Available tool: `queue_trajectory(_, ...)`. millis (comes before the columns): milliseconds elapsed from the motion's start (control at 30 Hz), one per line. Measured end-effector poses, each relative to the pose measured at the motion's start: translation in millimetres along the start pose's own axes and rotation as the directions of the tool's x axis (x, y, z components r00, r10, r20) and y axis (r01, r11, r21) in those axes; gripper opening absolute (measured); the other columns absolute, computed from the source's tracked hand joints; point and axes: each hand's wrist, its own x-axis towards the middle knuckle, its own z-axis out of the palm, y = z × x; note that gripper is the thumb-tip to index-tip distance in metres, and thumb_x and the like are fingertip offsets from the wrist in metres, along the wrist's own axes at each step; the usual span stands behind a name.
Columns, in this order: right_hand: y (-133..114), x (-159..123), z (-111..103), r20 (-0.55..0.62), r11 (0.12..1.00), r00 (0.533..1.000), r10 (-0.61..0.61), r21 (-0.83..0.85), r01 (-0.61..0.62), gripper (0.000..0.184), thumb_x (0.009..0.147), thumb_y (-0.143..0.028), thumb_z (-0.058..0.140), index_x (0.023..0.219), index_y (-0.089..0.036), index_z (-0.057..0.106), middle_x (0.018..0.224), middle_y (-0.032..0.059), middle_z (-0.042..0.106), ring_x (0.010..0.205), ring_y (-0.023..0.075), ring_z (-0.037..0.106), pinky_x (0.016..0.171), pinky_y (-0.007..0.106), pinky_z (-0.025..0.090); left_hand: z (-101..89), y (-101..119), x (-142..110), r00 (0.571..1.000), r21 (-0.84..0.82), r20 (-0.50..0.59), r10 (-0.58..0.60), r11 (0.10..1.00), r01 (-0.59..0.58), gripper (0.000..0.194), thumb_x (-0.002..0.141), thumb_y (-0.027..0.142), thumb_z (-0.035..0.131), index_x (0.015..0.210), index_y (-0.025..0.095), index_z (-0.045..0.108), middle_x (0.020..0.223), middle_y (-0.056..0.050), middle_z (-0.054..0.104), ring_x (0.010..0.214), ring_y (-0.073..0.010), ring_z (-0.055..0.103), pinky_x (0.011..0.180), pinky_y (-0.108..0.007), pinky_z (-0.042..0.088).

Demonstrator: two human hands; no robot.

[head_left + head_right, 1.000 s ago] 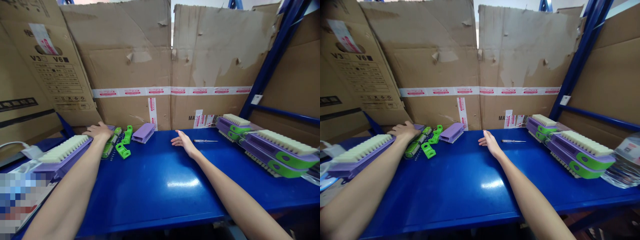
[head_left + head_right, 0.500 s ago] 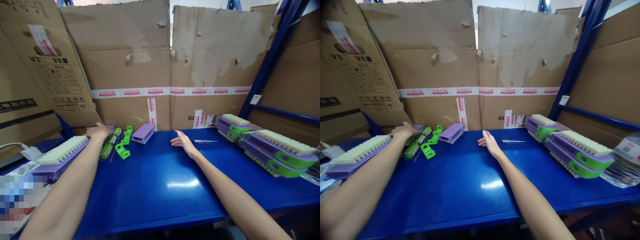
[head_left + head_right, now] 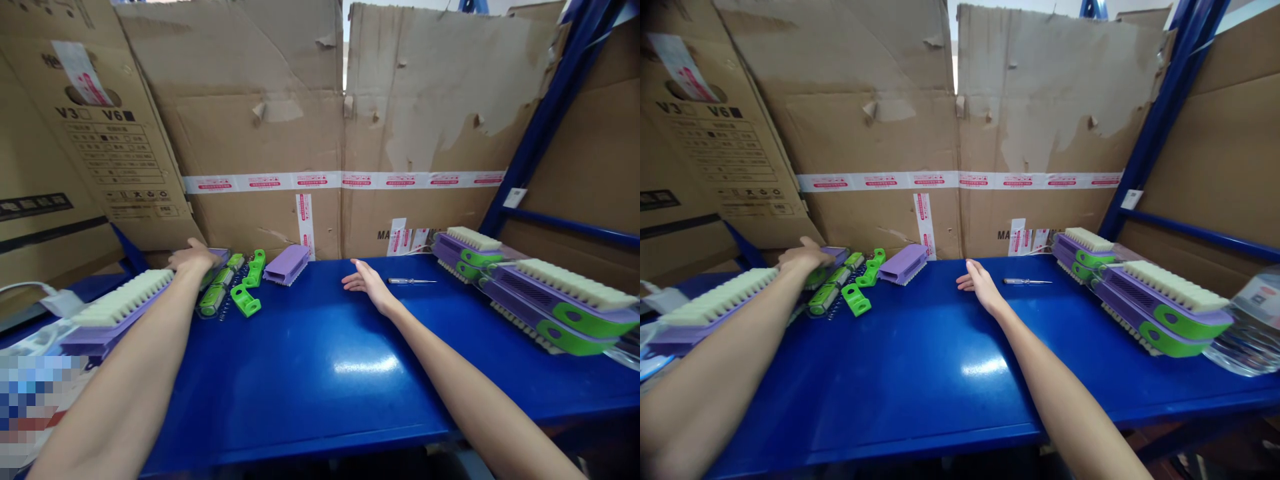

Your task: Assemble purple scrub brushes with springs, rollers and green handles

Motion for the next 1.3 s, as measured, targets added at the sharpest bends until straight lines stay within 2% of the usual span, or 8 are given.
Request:
queue_trajectory(100, 0, 0, 0, -0.001, 1.000, 1.000, 0.003, -0.005, -0.003, 0.046, 0.093, -0.044, 0.036, 0.128, -0.015, 0.043, 0.079, 0.0064, 0.069, 0.069, 0.0153, 0.066, 0.068, 0.026, 0.050, -2.7, 4, -5, 0.983, 0.100, -0.001, -0.183, 0.978, 0.182, 0.089, 0.060, 0.043, 0.067, 0.131, 0.010, 0.025, 0.135, -0.030, 0.039, 0.123, -0.0445, 0.037, 0.087, -0.058, 0.031)
queue_trajectory(333, 0, 1, -1, 0.001, 1.000, 1.000, 0.005, -0.011, -0.005, 0.046, 0.093, -0.043, 0.035, 0.128, -0.014, 0.043, 0.080, 0.0069, 0.069, 0.069, 0.0155, 0.066, 0.068, 0.026, 0.050, -10.2, 8, -21, 0.990, 0.101, 0.013, -0.142, 0.985, 0.140, 0.086, 0.065, 0.046, 0.065, 0.133, 0.007, 0.027, 0.134, -0.032, 0.038, 0.124, -0.0439, 0.037, 0.088, -0.058, 0.034)
queue_trajectory(567, 0, 1, -1, 0.015, 1.000, 1.000, -0.002, -0.015, 0.002, 0.045, 0.093, -0.044, 0.035, 0.127, -0.015, 0.043, 0.080, 0.0066, 0.069, 0.069, 0.0148, 0.065, 0.068, 0.025, 0.050, -20.3, 15, -18, 0.972, 0.125, -0.032, -0.234, 0.964, 0.236, 0.084, 0.065, 0.039, 0.069, 0.134, 0.014, 0.028, 0.136, -0.027, 0.039, 0.127, -0.0412, 0.036, 0.090, -0.066, 0.032)
queue_trajectory(767, -2, 0, -1, 0.021, 1.000, 1.000, -0.002, -0.026, 0.002, 0.044, 0.093, -0.043, 0.035, 0.126, -0.015, 0.043, 0.079, 0.0066, 0.069, 0.069, 0.0154, 0.065, 0.068, 0.026, 0.049, -26.6, 12, -17, 0.981, 0.157, -0.004, -0.195, 0.969, 0.193, 0.086, 0.063, 0.038, 0.071, 0.133, 0.013, 0.030, 0.138, -0.027, 0.038, 0.128, -0.0420, 0.035, 0.089, -0.061, 0.038)
queue_trajectory(900, -2, 0, 0, 0.017, 1.000, 1.000, 0.001, -0.027, 0.000, 0.045, 0.092, -0.044, 0.035, 0.126, -0.015, 0.043, 0.080, 0.0072, 0.069, 0.070, 0.0159, 0.065, 0.069, 0.027, 0.049, -34.3, 10, -25, 0.993, 0.178, -0.008, -0.116, 0.977, 0.116, 0.080, 0.064, 0.041, 0.069, 0.129, 0.011, 0.035, 0.133, -0.028, 0.042, 0.124, -0.0416, 0.040, 0.088, -0.055, 0.041)
queue_trajectory(1033, -2, 0, 0, 0.024, 1.000, 1.000, -0.004, -0.027, 0.005, 0.047, 0.092, -0.046, 0.037, 0.126, -0.015, 0.043, 0.080, 0.0077, 0.069, 0.070, 0.0162, 0.065, 0.069, 0.027, 0.049, -43.5, 9, -36, 0.997, 0.173, -0.059, -0.044, 0.983, 0.054, 0.075, 0.067, 0.044, 0.065, 0.127, 0.010, 0.036, 0.130, -0.027, 0.045, 0.121, -0.0407, 0.044, 0.087, -0.051, 0.043)
queue_trajectory(1200, -1, 0, 0, 0.022, 1.000, 1.000, -0.007, -0.028, 0.008, 0.044, 0.092, -0.043, 0.035, 0.124, -0.014, 0.044, 0.079, 0.0070, 0.069, 0.068, 0.0156, 0.065, 0.068, 0.026, 0.049, -53.3, 5, -39, 0.982, 0.113, -0.174, -0.072, 0.989, 0.093, 0.082, 0.066, 0.047, 0.065, 0.131, 0.009, 0.033, 0.128, -0.028, 0.046, 0.117, -0.0412, 0.048, 0.084, -0.050, 0.046)
queue_trajectory(1300, -1, 0, 0, 0.026, 1.000, 1.000, -0.010, -0.028, 0.010, 0.044, 0.092, -0.044, 0.036, 0.124, -0.015, 0.044, 0.080, 0.0072, 0.069, 0.069, 0.0156, 0.065, 0.068, 0.026, 0.049, -57.6, 0, -37, 0.976, 0.109, -0.191, -0.101, 0.986, 0.123, 0.086, 0.065, 0.048, 0.066, 0.133, 0.009, 0.030, 0.128, -0.028, 0.047, 0.118, -0.0422, 0.047, 0.083, -0.053, 0.045)
